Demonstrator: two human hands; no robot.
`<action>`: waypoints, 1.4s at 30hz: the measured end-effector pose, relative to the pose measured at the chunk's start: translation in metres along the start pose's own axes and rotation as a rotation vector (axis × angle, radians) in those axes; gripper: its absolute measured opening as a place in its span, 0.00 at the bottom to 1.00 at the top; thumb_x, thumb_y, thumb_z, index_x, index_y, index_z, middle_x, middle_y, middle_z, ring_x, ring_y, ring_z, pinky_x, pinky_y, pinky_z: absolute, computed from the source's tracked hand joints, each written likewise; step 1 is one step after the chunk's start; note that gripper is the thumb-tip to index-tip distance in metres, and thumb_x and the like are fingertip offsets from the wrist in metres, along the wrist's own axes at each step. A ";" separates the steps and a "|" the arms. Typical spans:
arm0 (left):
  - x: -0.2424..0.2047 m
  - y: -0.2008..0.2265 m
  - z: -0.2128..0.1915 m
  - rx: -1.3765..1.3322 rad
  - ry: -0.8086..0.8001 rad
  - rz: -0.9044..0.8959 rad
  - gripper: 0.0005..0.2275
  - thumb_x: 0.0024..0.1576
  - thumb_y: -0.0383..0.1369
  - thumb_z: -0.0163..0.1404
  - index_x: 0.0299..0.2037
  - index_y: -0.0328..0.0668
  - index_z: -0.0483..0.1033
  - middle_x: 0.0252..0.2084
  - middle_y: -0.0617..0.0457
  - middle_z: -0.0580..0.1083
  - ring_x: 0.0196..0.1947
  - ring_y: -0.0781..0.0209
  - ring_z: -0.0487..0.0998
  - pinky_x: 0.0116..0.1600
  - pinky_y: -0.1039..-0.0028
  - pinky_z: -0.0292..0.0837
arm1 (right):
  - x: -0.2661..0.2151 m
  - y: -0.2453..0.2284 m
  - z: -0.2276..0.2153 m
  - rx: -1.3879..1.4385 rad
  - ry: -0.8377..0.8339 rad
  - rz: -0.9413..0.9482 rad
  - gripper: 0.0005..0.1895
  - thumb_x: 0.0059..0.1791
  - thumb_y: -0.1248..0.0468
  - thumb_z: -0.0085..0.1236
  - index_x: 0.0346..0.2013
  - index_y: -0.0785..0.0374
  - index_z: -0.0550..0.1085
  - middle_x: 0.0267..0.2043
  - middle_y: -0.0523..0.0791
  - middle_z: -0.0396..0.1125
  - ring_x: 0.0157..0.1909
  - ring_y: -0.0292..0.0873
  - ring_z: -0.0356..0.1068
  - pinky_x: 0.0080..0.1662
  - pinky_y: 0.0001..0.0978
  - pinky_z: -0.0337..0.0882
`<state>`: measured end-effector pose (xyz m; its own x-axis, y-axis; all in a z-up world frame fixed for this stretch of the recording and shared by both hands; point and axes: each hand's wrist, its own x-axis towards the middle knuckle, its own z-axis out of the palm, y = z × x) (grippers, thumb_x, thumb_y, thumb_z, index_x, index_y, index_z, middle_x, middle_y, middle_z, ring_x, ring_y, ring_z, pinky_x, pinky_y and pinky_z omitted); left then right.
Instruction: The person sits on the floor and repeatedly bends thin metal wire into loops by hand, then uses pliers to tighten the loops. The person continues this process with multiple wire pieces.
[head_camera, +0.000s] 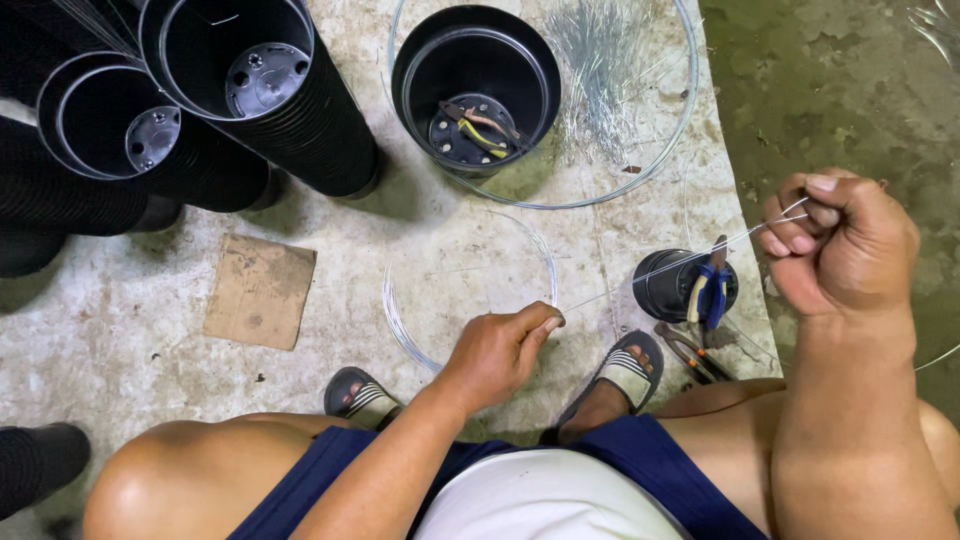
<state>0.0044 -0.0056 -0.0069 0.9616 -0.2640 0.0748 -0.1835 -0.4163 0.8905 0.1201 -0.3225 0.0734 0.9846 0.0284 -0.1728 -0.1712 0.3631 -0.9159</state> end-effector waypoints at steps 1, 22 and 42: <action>0.000 0.000 0.002 -0.080 -0.003 -0.067 0.07 0.64 0.32 0.49 0.45 0.43 0.79 0.31 0.46 0.79 0.29 0.46 0.80 0.34 0.62 0.74 | 0.001 0.001 -0.001 0.000 0.006 -0.006 0.20 0.54 0.65 0.47 0.19 0.56 0.56 0.20 0.40 0.50 0.24 0.35 0.50 0.36 0.33 0.53; 0.009 0.013 -0.042 -0.397 0.444 -0.272 0.11 0.69 0.35 0.41 0.49 0.39 0.76 0.22 0.58 0.64 0.24 0.71 0.64 0.31 0.77 0.61 | 0.095 0.201 0.059 -0.688 0.080 0.190 0.14 0.52 0.58 0.60 0.39 0.70 0.79 0.34 0.46 0.76 0.28 0.35 0.72 0.31 0.26 0.72; 0.007 0.010 -0.046 -0.367 0.533 -0.268 0.12 0.69 0.35 0.41 0.49 0.38 0.76 0.23 0.57 0.68 0.25 0.70 0.67 0.32 0.76 0.64 | 0.082 0.130 0.050 -1.416 0.051 -0.218 0.06 0.48 0.62 0.61 0.34 0.62 0.81 0.30 0.50 0.76 0.32 0.44 0.75 0.39 0.38 0.74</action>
<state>0.0183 0.0283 0.0229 0.9502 0.3088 -0.0426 0.0647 -0.0618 0.9960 0.1808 -0.2264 -0.0421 0.9982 0.0506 0.0311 0.0593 -0.8623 -0.5029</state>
